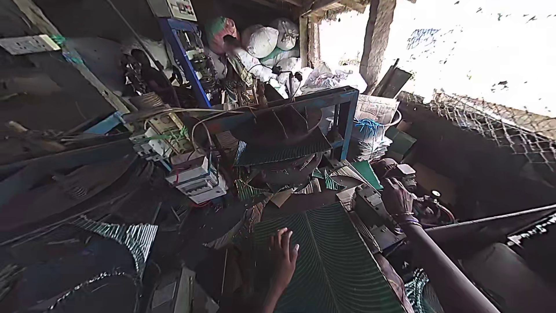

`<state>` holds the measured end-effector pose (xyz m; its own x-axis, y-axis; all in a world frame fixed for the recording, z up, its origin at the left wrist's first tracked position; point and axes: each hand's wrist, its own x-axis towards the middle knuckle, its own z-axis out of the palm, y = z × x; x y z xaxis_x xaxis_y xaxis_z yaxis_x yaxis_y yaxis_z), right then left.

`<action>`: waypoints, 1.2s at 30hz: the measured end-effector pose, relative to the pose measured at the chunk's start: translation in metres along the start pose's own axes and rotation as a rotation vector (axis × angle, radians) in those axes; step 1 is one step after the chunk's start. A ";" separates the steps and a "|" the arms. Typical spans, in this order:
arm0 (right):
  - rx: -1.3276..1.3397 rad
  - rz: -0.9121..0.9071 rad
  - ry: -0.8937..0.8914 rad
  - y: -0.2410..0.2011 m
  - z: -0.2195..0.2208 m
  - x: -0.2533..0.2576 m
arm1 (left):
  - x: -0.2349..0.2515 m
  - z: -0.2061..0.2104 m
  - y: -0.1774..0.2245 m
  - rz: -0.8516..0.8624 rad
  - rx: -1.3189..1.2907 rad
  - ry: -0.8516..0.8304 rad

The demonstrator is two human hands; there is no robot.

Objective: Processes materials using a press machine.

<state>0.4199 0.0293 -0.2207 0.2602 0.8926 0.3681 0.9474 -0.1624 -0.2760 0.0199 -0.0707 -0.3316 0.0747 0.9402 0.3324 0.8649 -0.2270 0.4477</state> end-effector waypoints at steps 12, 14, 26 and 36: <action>0.023 0.040 -0.002 -0.001 0.000 -0.002 | -0.005 0.005 -0.004 0.035 0.074 -0.015; 0.021 0.039 -0.012 -0.001 0.001 -0.002 | -0.005 0.005 -0.004 0.030 0.069 -0.023; 0.058 0.058 0.005 -0.004 -0.003 -0.003 | -0.004 -0.001 0.001 -0.004 0.060 -0.058; 0.188 0.168 0.127 0.004 -0.014 -0.008 | 0.002 -0.001 0.003 -0.037 0.078 -0.060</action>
<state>0.4239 0.0162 -0.2124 0.4432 0.7980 0.4084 0.8410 -0.2123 -0.4977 0.0219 -0.0698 -0.3284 0.0699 0.9616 0.2654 0.9036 -0.1738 0.3915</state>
